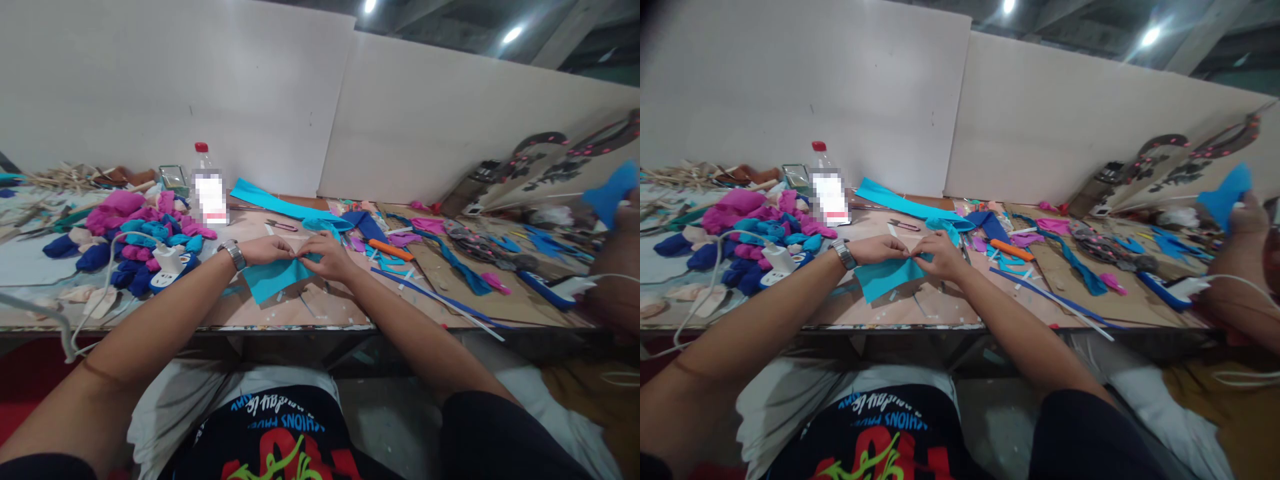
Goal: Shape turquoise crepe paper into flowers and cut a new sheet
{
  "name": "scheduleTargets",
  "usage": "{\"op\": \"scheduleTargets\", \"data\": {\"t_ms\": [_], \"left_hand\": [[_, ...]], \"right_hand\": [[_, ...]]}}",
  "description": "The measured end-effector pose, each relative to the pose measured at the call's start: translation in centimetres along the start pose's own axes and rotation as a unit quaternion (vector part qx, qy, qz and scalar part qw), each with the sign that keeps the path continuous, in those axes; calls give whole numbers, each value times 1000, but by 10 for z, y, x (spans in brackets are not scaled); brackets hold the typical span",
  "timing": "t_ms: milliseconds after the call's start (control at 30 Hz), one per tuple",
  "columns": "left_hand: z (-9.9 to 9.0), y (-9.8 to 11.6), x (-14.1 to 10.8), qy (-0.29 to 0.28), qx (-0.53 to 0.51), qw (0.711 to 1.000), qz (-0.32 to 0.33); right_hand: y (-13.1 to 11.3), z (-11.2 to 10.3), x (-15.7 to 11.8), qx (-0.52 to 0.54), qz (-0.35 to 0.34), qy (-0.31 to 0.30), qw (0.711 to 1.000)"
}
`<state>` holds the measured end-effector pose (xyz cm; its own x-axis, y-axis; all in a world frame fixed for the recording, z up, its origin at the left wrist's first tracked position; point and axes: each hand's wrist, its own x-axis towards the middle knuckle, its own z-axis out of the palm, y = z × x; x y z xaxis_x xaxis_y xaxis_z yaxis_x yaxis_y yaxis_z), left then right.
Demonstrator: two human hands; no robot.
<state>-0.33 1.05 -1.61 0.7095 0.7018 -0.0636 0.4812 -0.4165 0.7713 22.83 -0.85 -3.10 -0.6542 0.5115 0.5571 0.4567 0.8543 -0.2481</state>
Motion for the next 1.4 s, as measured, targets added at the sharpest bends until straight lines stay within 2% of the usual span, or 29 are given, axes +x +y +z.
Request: {"op": "scheduleTargets", "data": {"t_ms": [300, 633, 1400], "left_hand": [[1, 3, -1, 23, 31, 999, 10], [8, 18, -4, 81, 117, 990, 17], [18, 25, -6, 131, 256, 956, 52]], "right_hand": [[-3, -1, 2, -6, 16, 2, 1000], [-3, 2, 2, -35, 55, 19, 998], [-2, 5, 2, -14, 96, -22, 995]]}}
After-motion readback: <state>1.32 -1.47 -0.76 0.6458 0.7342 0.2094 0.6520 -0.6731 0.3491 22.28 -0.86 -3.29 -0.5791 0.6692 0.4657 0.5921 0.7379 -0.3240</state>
